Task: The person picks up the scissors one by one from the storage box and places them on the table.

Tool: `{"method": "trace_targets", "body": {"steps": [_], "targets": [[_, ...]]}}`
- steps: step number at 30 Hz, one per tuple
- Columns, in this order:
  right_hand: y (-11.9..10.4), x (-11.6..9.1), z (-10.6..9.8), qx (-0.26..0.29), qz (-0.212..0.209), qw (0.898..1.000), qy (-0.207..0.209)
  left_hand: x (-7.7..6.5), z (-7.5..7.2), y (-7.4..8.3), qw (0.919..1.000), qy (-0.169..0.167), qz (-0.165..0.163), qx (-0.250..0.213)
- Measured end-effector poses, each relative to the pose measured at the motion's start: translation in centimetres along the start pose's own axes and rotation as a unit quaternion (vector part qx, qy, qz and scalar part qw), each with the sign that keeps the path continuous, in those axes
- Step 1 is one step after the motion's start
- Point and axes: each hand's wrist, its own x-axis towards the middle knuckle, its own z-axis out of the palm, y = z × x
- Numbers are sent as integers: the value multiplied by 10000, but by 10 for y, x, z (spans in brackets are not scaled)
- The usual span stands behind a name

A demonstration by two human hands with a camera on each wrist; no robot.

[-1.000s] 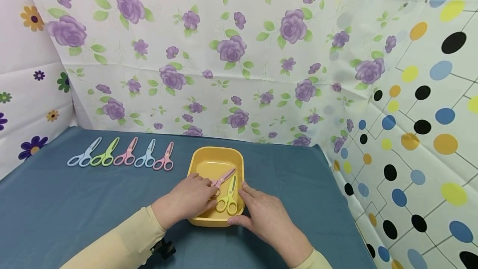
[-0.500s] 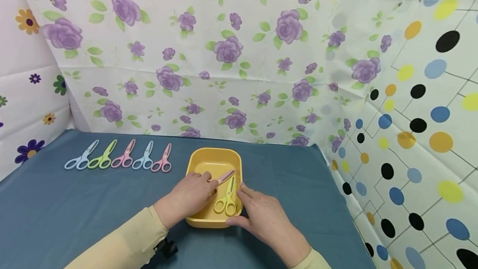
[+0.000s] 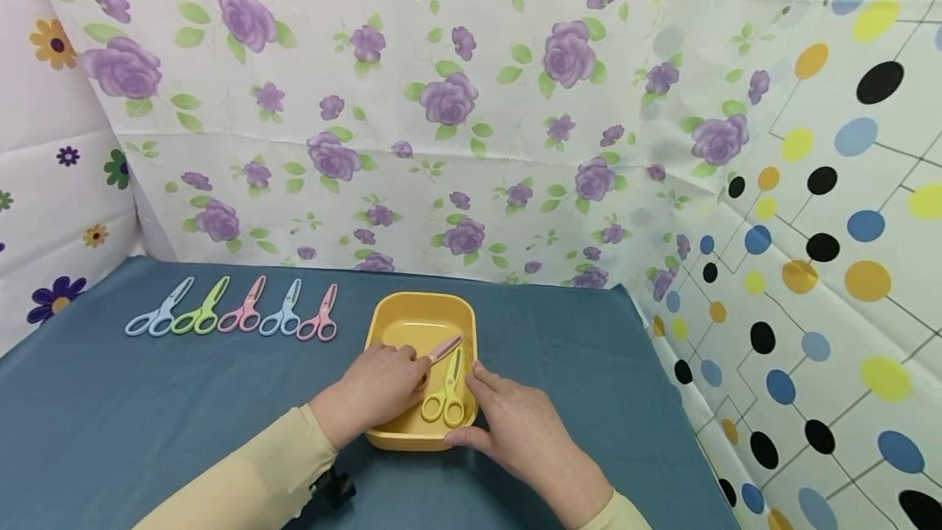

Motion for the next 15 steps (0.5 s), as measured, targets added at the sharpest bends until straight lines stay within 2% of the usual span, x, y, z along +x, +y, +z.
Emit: {"method": "trace_targets", "body": {"steps": [15], "targets": [[-1, 0, 0, -25, -15, 10000, 65, 3, 6, -2, 9998, 15, 85, 192]]}}
